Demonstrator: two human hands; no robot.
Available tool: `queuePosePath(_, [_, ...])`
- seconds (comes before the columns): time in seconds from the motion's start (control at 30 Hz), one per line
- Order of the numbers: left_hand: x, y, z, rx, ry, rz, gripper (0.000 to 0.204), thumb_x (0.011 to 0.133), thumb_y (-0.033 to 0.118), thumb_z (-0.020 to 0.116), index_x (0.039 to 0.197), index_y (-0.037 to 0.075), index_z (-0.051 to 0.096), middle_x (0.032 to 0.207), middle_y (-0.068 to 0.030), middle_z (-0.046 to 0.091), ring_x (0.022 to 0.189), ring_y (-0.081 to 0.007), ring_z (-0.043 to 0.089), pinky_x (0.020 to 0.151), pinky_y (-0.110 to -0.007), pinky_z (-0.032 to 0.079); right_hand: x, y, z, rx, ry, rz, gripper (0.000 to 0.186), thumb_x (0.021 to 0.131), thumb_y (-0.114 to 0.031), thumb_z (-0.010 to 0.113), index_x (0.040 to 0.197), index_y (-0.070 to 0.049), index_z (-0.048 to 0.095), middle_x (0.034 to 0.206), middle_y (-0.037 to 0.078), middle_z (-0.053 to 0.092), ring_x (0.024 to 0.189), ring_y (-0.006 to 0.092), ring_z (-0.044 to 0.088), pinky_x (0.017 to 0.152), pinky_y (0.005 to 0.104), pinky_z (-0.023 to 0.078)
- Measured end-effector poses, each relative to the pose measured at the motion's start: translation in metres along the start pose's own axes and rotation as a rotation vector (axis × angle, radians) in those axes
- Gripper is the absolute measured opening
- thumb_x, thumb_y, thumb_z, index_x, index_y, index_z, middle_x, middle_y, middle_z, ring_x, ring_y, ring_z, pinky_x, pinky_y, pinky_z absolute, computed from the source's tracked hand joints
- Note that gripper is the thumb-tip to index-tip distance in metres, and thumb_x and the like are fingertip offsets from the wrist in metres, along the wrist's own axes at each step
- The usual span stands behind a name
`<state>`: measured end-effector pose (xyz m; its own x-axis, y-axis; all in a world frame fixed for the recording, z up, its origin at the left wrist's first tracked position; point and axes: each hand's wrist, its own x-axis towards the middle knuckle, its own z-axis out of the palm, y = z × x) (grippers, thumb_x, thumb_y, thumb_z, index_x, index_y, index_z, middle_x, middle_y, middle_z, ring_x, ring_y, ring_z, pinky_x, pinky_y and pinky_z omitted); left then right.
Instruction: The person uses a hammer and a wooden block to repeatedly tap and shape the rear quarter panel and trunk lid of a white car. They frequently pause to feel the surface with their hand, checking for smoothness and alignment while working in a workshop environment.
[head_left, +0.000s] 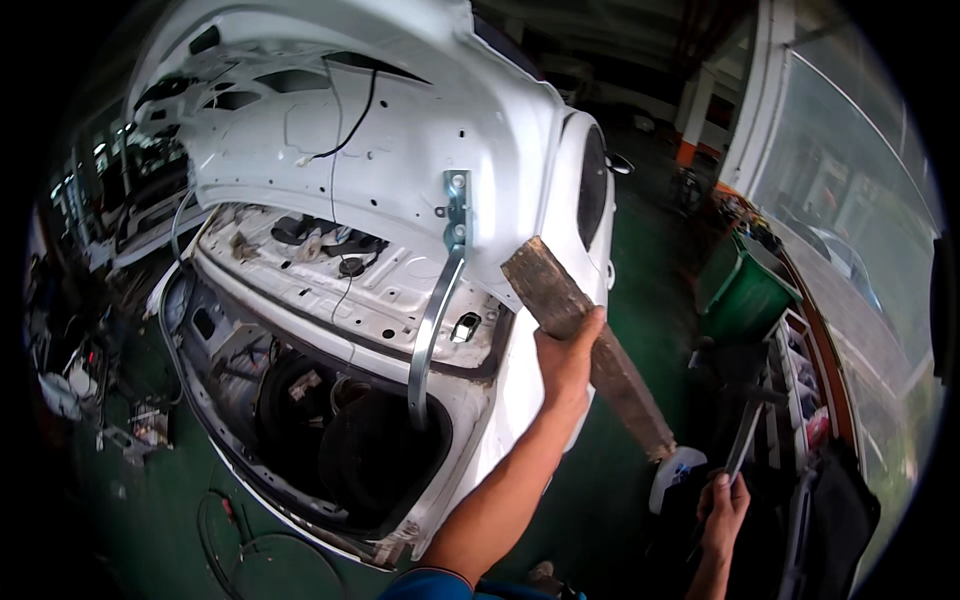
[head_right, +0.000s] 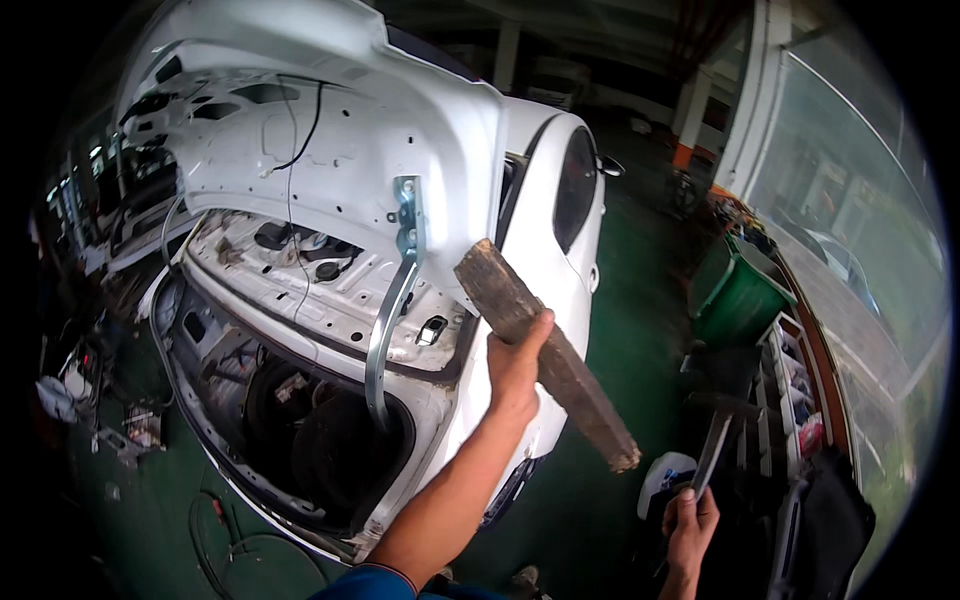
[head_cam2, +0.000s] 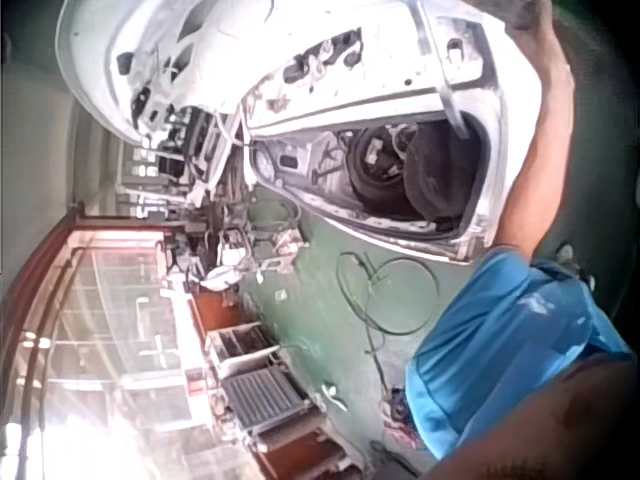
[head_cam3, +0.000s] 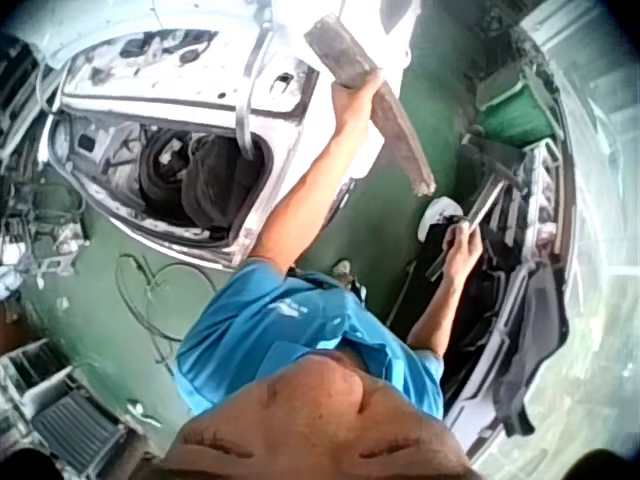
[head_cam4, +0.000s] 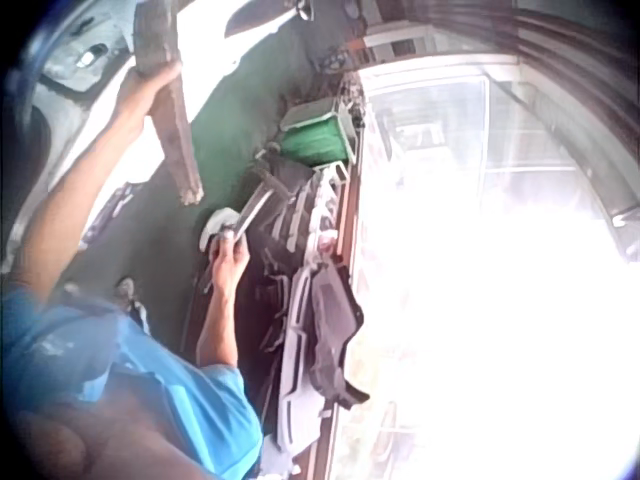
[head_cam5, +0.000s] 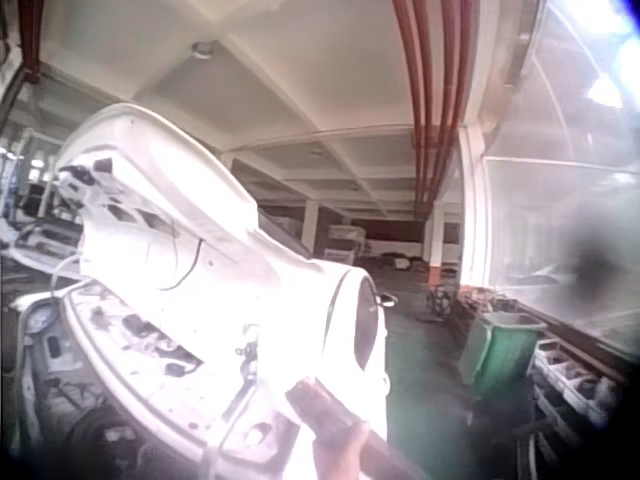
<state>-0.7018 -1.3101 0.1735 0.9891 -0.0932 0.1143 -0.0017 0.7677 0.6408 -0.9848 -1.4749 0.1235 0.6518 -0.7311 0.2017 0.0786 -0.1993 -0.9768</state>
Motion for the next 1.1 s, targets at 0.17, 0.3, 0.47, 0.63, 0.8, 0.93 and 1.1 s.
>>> queuePosePath(0.17, [0.014, -0.038, 0.028, -0.062, 0.127, 0.073, 0.052, 0.084, 0.028, 0.088, 0.114, -0.008, 0.065, 0.112, -0.0152, 0.07, 0.102, -0.0232, 0.065, 0.092, -0.035, 0.05, 0.063, -0.048, 0.005, -0.198, -0.216, -0.324, 0.036, 0.108, -0.035, 0.054, 0.098, -0.001, 0.058, 0.061, -0.002, 0.048, 0.049, 0.005, 0.041, 0.045, 0.0224, 0.029])
queuePosePath(0.3, [0.022, -0.053, 0.053, -0.127, 0.266, 0.094, 0.051, 0.086, 0.032, 0.085, 0.108, -0.009, 0.063, 0.109, -0.0156, 0.07, 0.102, -0.0256, 0.066, 0.095, -0.036, 0.05, 0.087, -0.1, 0.033, -0.469, -0.398, -0.528, 0.037, 0.103, -0.037, 0.059, 0.099, 0.0, 0.058, 0.062, 0.004, 0.052, 0.051, 0.0153, 0.05, 0.05, 0.0313, 0.041])
queuePosePath(0.47, [0.038, -0.056, 0.055, -0.173, 0.196, 0.077, 0.058, 0.09, 0.032, 0.082, 0.123, -0.007, 0.056, 0.118, -0.017, 0.065, 0.107, -0.0269, 0.062, 0.097, -0.037, 0.05, 0.104, -0.132, 0.096, -0.881, -0.528, -0.957, 0.033, 0.091, -0.031, 0.075, 0.099, -0.003, 0.058, 0.076, 0.015, 0.065, 0.068, 0.038, 0.066, 0.061, 0.0447, 0.05])
queuePosePath(0.63, [0.029, -0.056, 0.059, -0.081, 0.161, 0.201, 0.05, 0.093, 0.036, 0.075, 0.125, 0.002, 0.059, 0.116, -0.0106, 0.063, 0.107, -0.0253, 0.06, 0.095, -0.037, 0.048, 0.098, -0.145, 0.13, -0.913, -0.466, -0.995, 0.036, 0.083, -0.027, 0.081, 0.098, -0.003, 0.06, 0.078, 0.016, 0.063, 0.07, 0.0379, 0.064, 0.061, 0.0449, 0.049])
queuePosePath(0.8, [0.019, -0.064, -0.005, -0.875, -0.355, -0.246, 0.053, 0.09, 0.03, 0.076, 0.132, 0.005, 0.056, 0.11, -0.0076, 0.061, 0.107, -0.0263, 0.061, 0.101, -0.047, 0.049, 0.072, -0.156, 0.11, -0.802, -0.532, -0.667, 0.033, 0.081, -0.02, 0.083, 0.092, 0.001, 0.06, 0.075, 0.015, 0.061, 0.064, 0.0319, 0.063, 0.058, 0.0402, 0.048])
queuePosePath(0.93, [0.014, -0.073, -0.046, -1.196, -0.847, -0.2, 0.096, 0.072, 0.037, 0.089, 0.148, 0.003, 0.04, 0.114, -0.0101, 0.053, 0.102, -0.0243, 0.053, 0.101, -0.041, 0.046, 0.051, -0.15, 0.08, -0.668, -0.536, -0.491, 0.032, 0.081, -0.02, 0.083, 0.089, 0.002, 0.062, 0.069, 0.012, 0.06, 0.061, 0.0192, 0.059, 0.058, 0.0335, 0.045])
queuePosePath(1.1, [0.013, -0.076, -0.066, -1.214, -0.946, -0.304, 0.103, 0.064, 0.037, 0.092, 0.145, 0.0, 0.041, 0.108, -0.0103, 0.055, 0.096, -0.0224, 0.056, 0.095, -0.04, 0.049, 0.044, -0.138, 0.061, -0.603, -0.47, -0.411, 0.031, 0.081, -0.018, 0.083, 0.088, 0.002, 0.061, 0.069, 0.01, 0.061, 0.061, 0.0169, 0.059, 0.058, 0.0321, 0.045])
